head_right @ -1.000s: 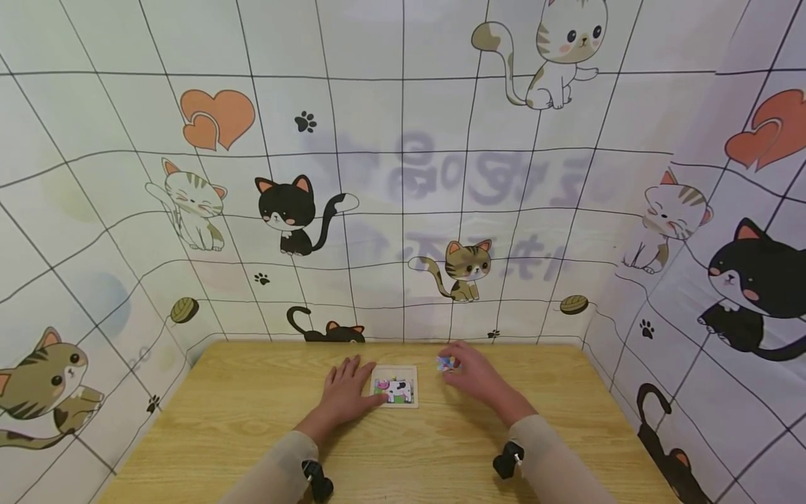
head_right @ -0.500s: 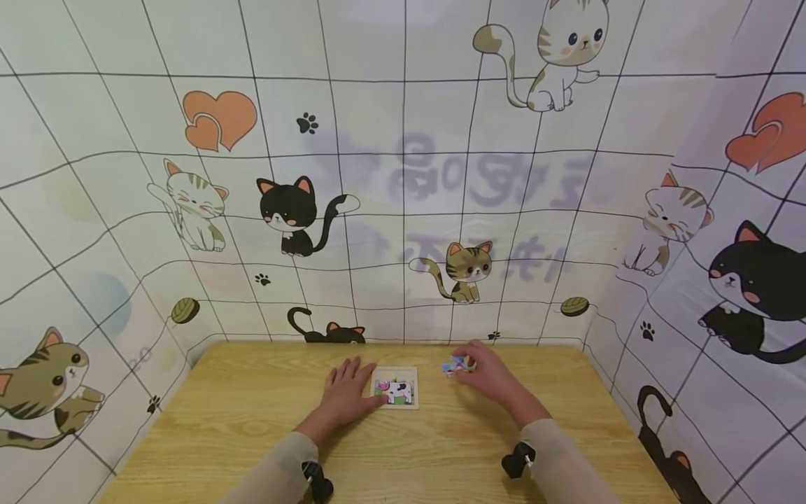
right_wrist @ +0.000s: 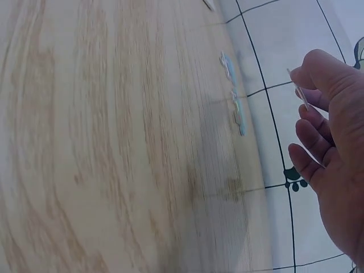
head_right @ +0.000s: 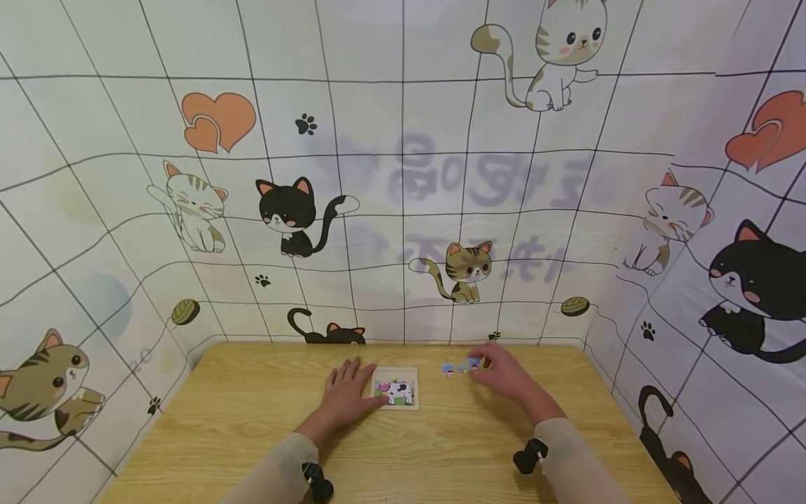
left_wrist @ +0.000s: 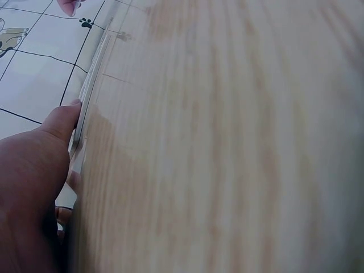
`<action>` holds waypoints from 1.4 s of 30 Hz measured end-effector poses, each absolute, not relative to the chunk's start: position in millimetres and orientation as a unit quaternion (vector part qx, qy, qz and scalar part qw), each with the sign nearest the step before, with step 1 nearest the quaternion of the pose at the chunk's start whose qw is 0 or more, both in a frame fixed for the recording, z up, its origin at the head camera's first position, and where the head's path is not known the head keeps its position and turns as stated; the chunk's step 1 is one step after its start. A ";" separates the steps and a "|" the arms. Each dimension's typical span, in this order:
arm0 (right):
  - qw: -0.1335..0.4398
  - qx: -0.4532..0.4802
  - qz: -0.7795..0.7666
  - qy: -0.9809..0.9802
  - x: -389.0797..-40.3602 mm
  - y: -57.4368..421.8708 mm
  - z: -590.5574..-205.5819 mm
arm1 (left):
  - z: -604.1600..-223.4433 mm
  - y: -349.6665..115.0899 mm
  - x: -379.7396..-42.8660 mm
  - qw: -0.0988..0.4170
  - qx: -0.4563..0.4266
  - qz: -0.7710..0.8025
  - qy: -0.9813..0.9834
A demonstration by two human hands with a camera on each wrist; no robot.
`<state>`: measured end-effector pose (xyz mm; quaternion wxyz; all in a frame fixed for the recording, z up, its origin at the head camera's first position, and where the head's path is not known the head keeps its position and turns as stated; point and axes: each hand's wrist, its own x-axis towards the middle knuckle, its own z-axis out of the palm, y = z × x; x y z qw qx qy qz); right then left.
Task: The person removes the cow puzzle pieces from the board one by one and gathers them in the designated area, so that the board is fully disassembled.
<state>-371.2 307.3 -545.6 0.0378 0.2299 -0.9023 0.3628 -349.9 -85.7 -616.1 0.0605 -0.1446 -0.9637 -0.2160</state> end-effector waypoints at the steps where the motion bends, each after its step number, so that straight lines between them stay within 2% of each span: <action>1: 0.033 0.228 0.368 -0.901 -371.4 309.4 -545.4 | -615.1 -85.4 -349.5 0.061 -0.145 -0.219 -0.963; 13: 0.011 0.200 0.366 -0.909 -378.6 322.9 -545.2 | -619.1 -85.5 -351.0 0.064 -0.144 -0.219 -0.963; 21: 0.006 0.192 0.360 -0.913 -386.2 331.4 -552.6 | -603.4 -83.8 -342.7 0.051 -0.147 -0.220 -0.963; 33: -0.011 0.167 0.365 -0.916 -387.9 335.4 -564.4 | -600.1 -83.7 -340.7 0.045 -0.143 -0.210 -0.966; 42: -0.005 0.165 0.351 -0.922 -393.1 338.3 -574.1 | -599.7 -83.4 -341.4 0.042 -0.142 -0.209 -0.967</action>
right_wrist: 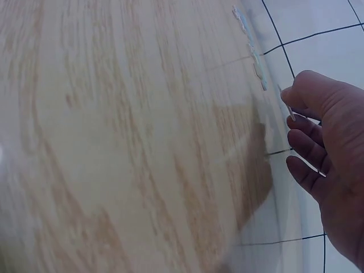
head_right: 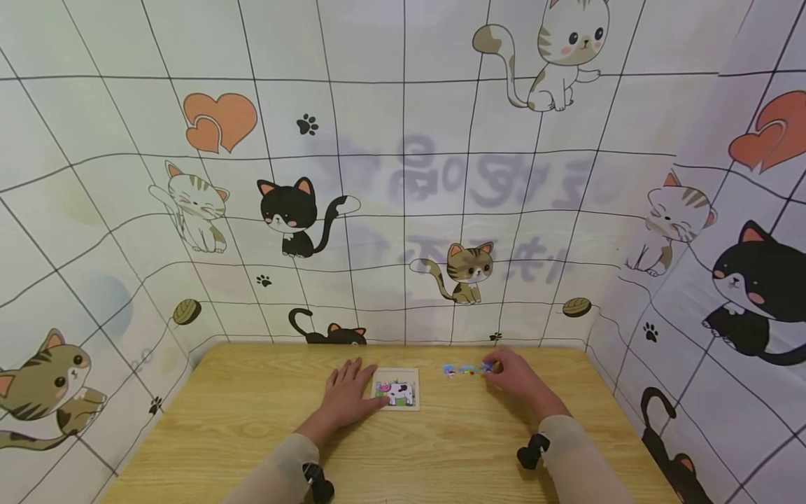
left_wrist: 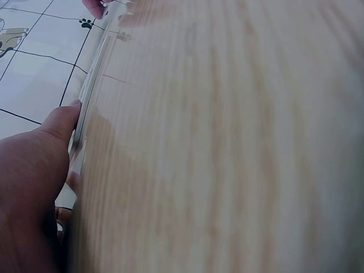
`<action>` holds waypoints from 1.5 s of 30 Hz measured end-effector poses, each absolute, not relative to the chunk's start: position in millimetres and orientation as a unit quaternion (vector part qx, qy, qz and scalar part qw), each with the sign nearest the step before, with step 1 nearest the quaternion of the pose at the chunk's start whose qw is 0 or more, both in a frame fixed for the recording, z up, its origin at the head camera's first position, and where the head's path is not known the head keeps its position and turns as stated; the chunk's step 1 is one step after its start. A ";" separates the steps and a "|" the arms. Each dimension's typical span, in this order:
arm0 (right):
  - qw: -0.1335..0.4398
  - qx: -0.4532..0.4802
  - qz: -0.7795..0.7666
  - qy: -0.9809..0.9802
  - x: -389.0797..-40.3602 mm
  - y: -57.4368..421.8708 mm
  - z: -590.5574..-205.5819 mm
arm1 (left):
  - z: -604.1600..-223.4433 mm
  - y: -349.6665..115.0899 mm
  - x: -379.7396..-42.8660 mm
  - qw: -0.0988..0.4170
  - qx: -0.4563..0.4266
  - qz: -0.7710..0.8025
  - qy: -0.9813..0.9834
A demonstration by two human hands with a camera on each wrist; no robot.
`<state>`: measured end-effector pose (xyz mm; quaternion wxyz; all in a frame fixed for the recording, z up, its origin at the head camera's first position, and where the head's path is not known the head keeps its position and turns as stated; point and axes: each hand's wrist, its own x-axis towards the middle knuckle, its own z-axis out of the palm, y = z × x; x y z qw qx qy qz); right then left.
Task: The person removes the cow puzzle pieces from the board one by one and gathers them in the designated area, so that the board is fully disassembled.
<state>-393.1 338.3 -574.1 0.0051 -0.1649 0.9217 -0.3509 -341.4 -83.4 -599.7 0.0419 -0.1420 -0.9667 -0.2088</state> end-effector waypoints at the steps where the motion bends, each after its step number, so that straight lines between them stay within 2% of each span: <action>1: 0.004 -0.164 -0.350 0.922 -393.5 338.4 -575.3 | -600.0 -83.5 -341.5 0.042 -0.142 -0.209 -0.967; 30: 0.001 -0.169 -0.331 0.928 -394.1 335.3 -579.3 | -612.2 -85.1 -347.1 0.049 -0.143 -0.216 -0.965; 45: 0.020 -0.162 -0.361 0.918 -396.8 341.1 -584.5 | -611.6 -85.6 -347.9 0.047 -0.141 -0.214 -0.966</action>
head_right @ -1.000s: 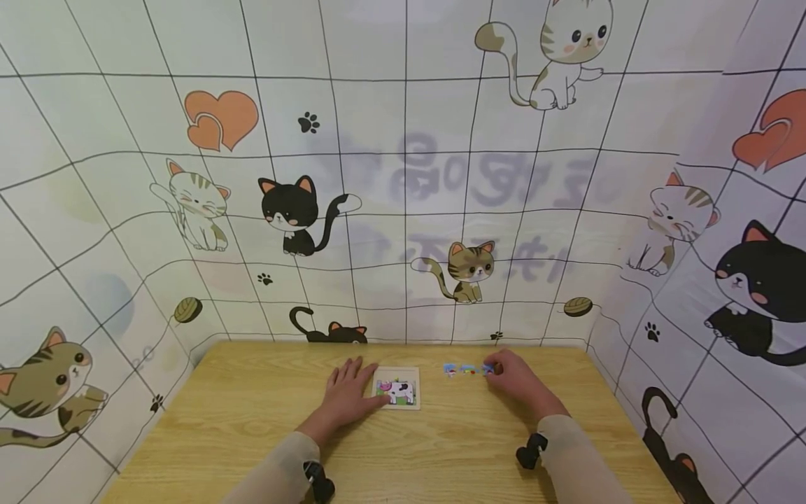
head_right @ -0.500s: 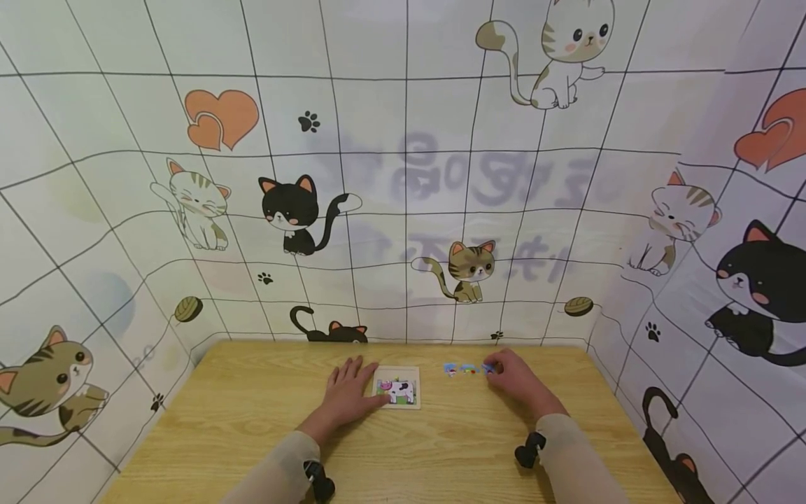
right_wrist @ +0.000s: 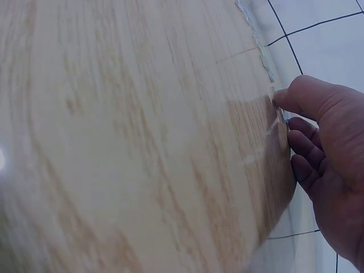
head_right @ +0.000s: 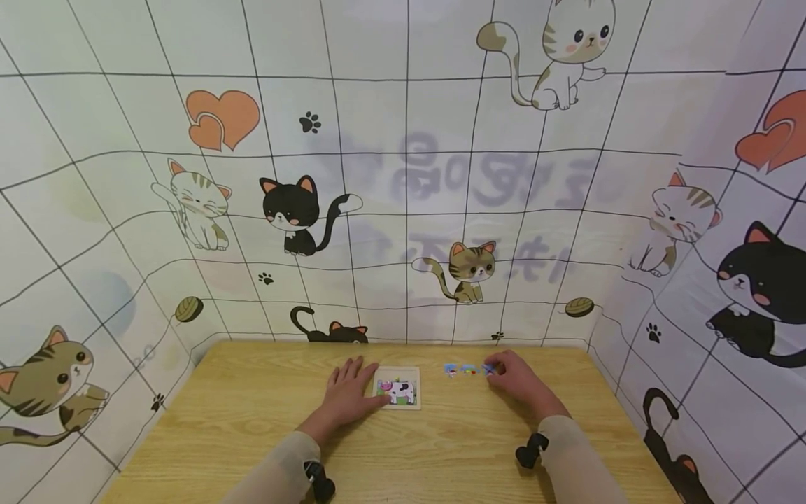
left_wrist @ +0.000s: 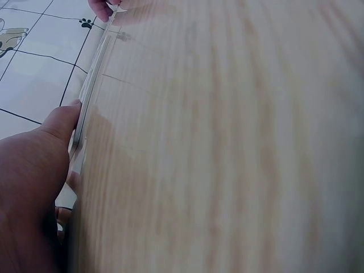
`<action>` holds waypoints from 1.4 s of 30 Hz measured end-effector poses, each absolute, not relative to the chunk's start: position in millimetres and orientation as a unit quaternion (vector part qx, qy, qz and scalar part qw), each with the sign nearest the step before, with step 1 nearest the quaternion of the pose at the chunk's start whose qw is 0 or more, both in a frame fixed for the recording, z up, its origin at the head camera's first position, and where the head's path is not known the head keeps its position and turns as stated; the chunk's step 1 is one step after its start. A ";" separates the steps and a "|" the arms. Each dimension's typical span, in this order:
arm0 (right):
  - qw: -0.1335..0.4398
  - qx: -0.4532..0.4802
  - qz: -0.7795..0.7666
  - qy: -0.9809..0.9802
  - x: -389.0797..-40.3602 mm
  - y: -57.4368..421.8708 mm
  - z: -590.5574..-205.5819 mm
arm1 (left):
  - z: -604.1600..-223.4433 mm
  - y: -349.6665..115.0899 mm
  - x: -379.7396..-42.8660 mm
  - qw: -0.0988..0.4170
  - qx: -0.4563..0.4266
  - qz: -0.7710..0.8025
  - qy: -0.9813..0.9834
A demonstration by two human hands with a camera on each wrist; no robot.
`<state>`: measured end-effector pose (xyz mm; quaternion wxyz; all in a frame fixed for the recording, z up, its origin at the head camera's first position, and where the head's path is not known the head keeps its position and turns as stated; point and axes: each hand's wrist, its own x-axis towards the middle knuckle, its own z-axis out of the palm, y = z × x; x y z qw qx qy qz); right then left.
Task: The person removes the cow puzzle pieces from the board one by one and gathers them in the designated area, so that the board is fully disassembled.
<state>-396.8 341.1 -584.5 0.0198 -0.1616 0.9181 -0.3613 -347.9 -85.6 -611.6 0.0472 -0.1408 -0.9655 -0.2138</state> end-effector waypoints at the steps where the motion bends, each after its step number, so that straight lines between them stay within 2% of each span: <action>1: 0.020 -0.159 -0.365 0.917 -396.6 340.9 -584.8 | -610.1 -85.3 -346.9 0.047 -0.142 -0.215 -0.965; 12: -0.022 -0.124 -0.417 0.900 -392.8 334.4 -584.4 | -601.9 -84.3 -342.2 0.042 -0.141 -0.215 -0.965; 20: -0.057 -0.168 -0.407 0.896 -389.0 304.5 -569.5 | -600.6 -84.5 -341.4 0.042 -0.146 -0.216 -0.964; 29: -0.049 -0.213 -0.409 0.886 -386.7 263.5 -558.5 | -599.2 -84.2 -341.0 0.042 -0.146 -0.217 -0.964; 42: 0.000 -0.272 -0.386 0.881 -381.7 216.2 -557.1 | -602.8 -84.1 -343.3 0.044 -0.141 -0.211 -0.966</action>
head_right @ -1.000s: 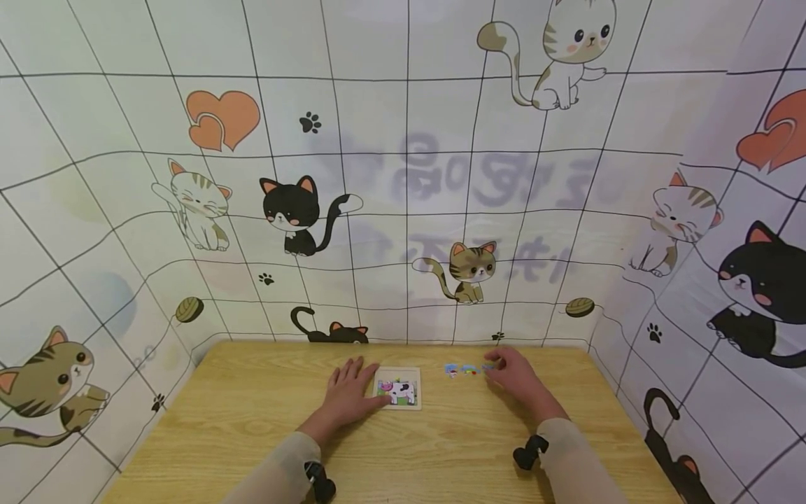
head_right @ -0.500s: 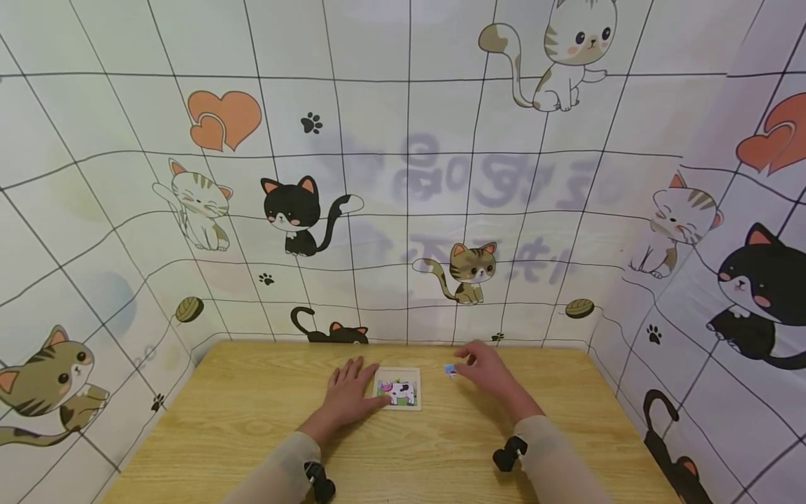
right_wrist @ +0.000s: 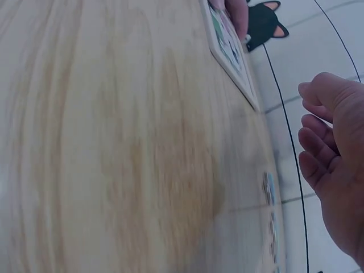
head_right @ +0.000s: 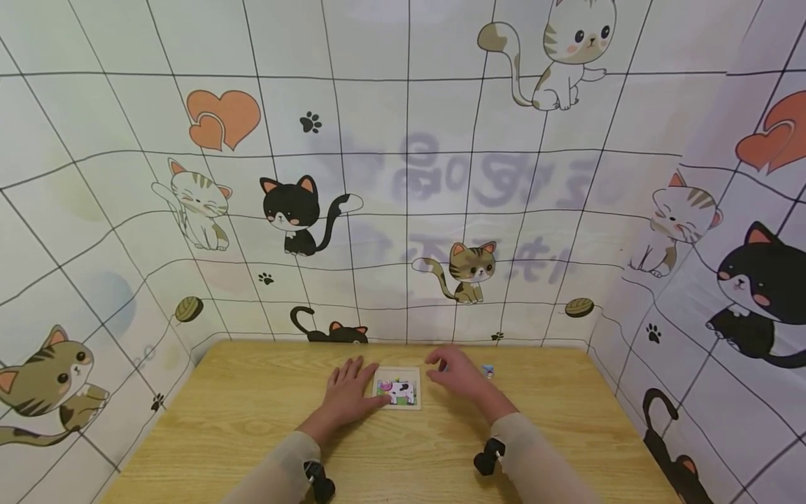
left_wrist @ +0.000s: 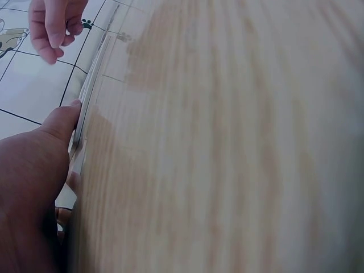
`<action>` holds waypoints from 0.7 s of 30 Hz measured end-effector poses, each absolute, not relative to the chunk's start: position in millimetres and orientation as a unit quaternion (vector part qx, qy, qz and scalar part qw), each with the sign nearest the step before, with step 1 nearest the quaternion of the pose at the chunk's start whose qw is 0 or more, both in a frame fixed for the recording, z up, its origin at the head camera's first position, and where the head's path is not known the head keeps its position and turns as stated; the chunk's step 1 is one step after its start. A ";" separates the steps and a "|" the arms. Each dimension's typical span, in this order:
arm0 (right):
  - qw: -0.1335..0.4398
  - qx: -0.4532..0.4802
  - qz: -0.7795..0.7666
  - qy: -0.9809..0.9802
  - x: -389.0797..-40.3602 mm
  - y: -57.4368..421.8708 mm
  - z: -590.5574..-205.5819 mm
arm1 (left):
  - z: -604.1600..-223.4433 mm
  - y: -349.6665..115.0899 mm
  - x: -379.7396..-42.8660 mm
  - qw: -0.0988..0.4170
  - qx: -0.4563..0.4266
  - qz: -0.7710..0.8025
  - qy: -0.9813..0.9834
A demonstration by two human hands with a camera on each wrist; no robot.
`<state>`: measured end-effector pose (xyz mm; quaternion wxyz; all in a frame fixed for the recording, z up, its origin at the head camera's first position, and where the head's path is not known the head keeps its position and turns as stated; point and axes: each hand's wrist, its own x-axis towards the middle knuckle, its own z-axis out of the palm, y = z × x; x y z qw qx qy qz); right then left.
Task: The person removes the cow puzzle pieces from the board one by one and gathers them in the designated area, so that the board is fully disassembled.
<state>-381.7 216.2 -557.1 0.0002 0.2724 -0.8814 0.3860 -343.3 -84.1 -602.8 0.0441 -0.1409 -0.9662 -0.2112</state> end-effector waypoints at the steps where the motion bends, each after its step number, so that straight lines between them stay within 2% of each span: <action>1: -0.002 0.279 0.384 -0.880 -381.6 212.0 -557.7 | -603.2 -84.0 -343.7 0.044 -0.140 -0.211 -0.966; 21: -0.073 0.354 0.351 -0.864 -378.5 153.1 -565.0 | -614.4 -86.7 -350.5 0.044 -0.145 -0.209 -0.966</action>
